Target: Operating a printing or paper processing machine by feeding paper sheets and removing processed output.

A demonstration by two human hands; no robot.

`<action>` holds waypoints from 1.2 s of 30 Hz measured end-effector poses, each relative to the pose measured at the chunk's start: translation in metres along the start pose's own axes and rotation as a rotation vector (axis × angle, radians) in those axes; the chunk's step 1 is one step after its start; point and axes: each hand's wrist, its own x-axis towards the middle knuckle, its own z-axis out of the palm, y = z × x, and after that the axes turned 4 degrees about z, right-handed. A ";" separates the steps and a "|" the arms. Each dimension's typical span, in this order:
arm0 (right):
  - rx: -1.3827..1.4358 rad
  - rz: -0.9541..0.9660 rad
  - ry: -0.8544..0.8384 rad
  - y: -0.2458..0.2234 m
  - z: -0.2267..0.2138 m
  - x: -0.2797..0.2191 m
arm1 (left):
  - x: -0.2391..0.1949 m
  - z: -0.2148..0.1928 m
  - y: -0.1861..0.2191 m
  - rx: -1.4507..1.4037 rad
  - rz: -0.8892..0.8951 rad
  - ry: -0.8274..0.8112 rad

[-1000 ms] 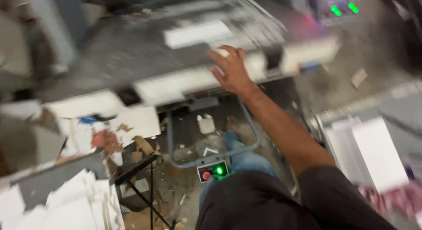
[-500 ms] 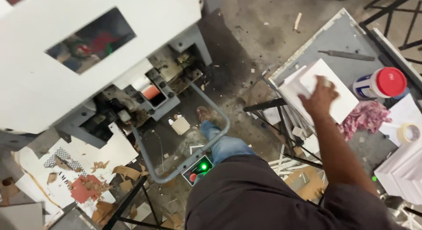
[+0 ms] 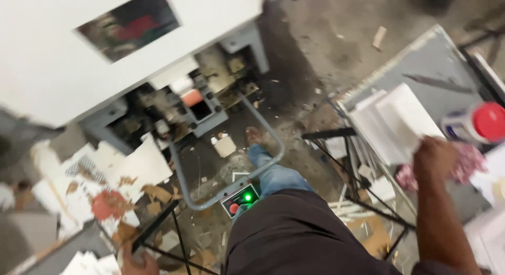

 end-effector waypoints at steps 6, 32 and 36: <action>-0.172 -0.070 0.178 0.022 0.013 0.057 | 0.074 -0.002 0.134 -0.158 -0.054 0.029; 0.311 -1.089 0.016 -0.527 0.034 0.074 | 0.130 0.146 0.332 0.366 0.456 -0.661; 0.375 -1.177 -0.116 -0.524 0.070 0.044 | 0.084 0.118 0.312 0.326 0.502 -0.610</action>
